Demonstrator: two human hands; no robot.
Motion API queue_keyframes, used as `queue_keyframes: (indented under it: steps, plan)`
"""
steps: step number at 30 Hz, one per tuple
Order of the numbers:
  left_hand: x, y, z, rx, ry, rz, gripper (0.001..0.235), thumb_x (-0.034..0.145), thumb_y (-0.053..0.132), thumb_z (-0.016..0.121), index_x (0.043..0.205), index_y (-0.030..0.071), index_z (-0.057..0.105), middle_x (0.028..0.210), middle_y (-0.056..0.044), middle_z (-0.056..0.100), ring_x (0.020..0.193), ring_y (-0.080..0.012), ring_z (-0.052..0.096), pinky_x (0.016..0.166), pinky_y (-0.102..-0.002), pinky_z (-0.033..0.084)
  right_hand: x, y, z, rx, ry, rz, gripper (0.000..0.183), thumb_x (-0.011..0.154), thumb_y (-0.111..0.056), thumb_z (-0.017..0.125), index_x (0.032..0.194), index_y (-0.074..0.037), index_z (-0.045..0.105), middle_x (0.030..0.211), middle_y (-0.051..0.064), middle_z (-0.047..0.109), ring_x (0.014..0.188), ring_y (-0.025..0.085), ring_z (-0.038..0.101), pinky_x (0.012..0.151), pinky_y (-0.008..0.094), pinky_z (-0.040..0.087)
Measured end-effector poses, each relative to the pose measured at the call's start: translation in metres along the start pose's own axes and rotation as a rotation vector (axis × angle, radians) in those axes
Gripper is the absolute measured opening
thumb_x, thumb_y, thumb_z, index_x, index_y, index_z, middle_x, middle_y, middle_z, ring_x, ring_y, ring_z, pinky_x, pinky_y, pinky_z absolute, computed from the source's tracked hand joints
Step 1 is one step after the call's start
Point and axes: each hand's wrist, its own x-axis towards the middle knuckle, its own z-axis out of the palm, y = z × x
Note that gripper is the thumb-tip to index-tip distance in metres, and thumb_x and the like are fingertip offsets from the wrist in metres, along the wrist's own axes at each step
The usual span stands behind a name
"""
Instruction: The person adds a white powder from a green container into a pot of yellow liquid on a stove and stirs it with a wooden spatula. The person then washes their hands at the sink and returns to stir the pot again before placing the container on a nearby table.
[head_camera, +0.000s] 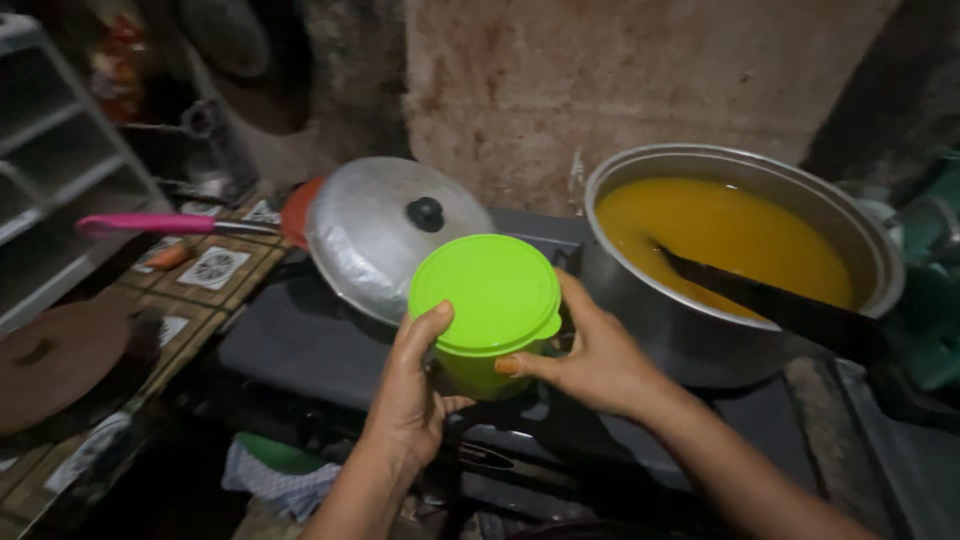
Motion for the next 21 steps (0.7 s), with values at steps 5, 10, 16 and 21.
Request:
queue_keyframes:
  steps: [5,10,16,21]
  plan:
    - [-0.027,0.017,0.000,0.023,0.092,-0.019,0.063,0.075,0.052,0.066,0.132,0.027,0.062,0.121,-0.007,0.072,0.101,-0.0235,0.069,0.067,-0.039,0.051,0.000,-0.016,0.008,0.051,-0.047,-0.137,0.132,0.060,-0.037,0.096,0.159,-0.012,0.013,0.157,0.018,0.039,0.146,0.029,0.039,0.115,0.042,0.034]
    - [-0.052,0.020,-0.009,-0.022,0.277,-0.076,0.060,0.074,0.054,0.069,0.129,0.031,0.063,0.121,-0.005,0.072,0.102,-0.0221,0.069,0.074,-0.041,0.052,-0.009,-0.032,0.019,0.024,-0.204,-0.353,0.108,0.071,-0.032,0.091,0.159,-0.014,0.030,0.158,0.019,0.047,0.147,0.030,0.046,0.115,0.042,0.039]
    - [-0.069,0.016,-0.026,-0.071,0.355,-0.006,0.057,0.074,0.051,0.068,0.125,0.027,0.064,0.117,-0.005,0.072,0.101,-0.0231,0.070,0.075,-0.045,0.056,-0.008,-0.044,0.026,-0.053,-0.241,-0.358,0.108,0.063,-0.038,0.094,0.154,-0.010,0.043,0.149,0.018,0.058,0.139,0.029,0.058,0.110,0.039,0.047]
    - [-0.079,0.015,-0.048,-0.062,0.368,0.087,0.055,0.076,0.050,0.067,0.124,0.024,0.070,0.109,-0.008,0.073,0.088,-0.0241,0.066,0.059,-0.037,0.042,0.004,-0.054,0.044,-0.068,-0.242,-0.198,0.146,0.047,-0.046,0.100,0.156,0.004,0.015,0.146,0.025,0.051,0.139,0.030,0.052,0.111,0.038,0.043]
